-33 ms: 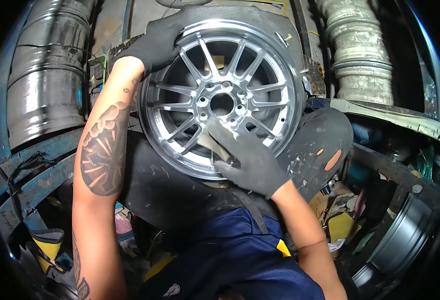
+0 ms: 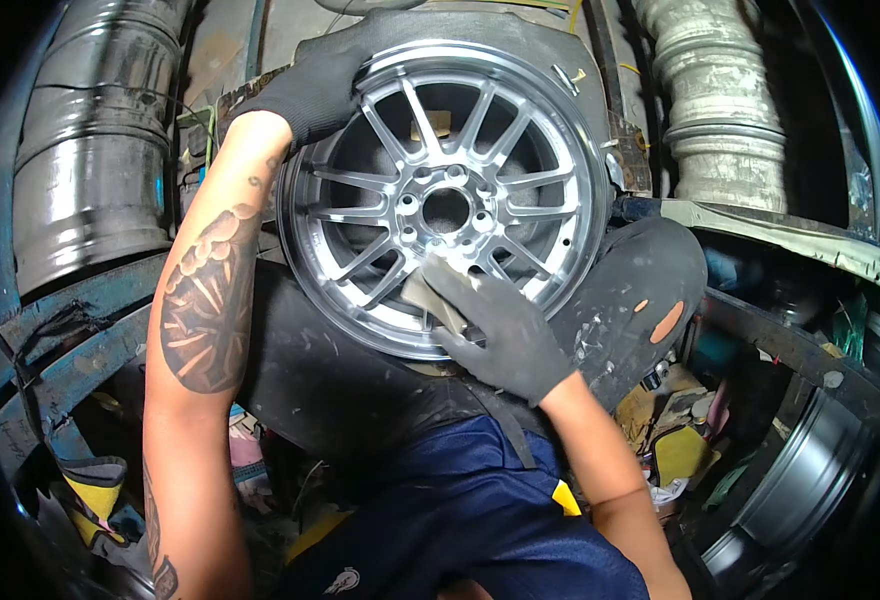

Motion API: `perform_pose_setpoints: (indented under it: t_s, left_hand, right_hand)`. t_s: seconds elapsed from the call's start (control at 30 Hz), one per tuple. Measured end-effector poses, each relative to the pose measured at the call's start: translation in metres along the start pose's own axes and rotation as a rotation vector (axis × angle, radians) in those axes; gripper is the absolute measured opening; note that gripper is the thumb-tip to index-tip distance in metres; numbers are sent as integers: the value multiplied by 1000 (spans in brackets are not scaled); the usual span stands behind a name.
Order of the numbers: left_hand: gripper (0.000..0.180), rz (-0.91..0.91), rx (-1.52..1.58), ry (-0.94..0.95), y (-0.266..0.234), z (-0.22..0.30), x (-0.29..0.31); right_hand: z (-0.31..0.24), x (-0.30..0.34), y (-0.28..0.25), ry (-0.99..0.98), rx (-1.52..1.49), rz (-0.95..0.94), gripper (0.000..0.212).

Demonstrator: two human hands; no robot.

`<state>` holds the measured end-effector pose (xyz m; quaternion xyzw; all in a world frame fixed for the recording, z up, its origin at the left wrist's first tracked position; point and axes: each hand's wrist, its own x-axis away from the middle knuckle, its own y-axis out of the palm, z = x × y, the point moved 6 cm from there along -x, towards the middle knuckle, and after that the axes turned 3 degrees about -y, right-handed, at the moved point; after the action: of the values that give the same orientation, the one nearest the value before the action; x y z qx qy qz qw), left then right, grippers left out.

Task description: The person scrubs a silver multi-spoke wheel rim with a small abrasive pad while sitting on the floor. They rotate the rim to access different sections and continue scrubbing the spokes and inner barrel.

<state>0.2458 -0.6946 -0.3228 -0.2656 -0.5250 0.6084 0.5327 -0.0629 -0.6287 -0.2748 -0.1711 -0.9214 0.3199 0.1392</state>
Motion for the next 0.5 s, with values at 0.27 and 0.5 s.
perform_pose_setpoints:
  t_s: [0.27, 0.5]
  left_hand:
    - [33, -22, -123, 4, -8, 18, 4]
    - [35, -38, -104, -47, -9, 19, 3]
  right_hand:
    - [11, 53, 57, -93, 144, -117, 49]
    - [5, 61, 100, -113, 461, -168, 43]
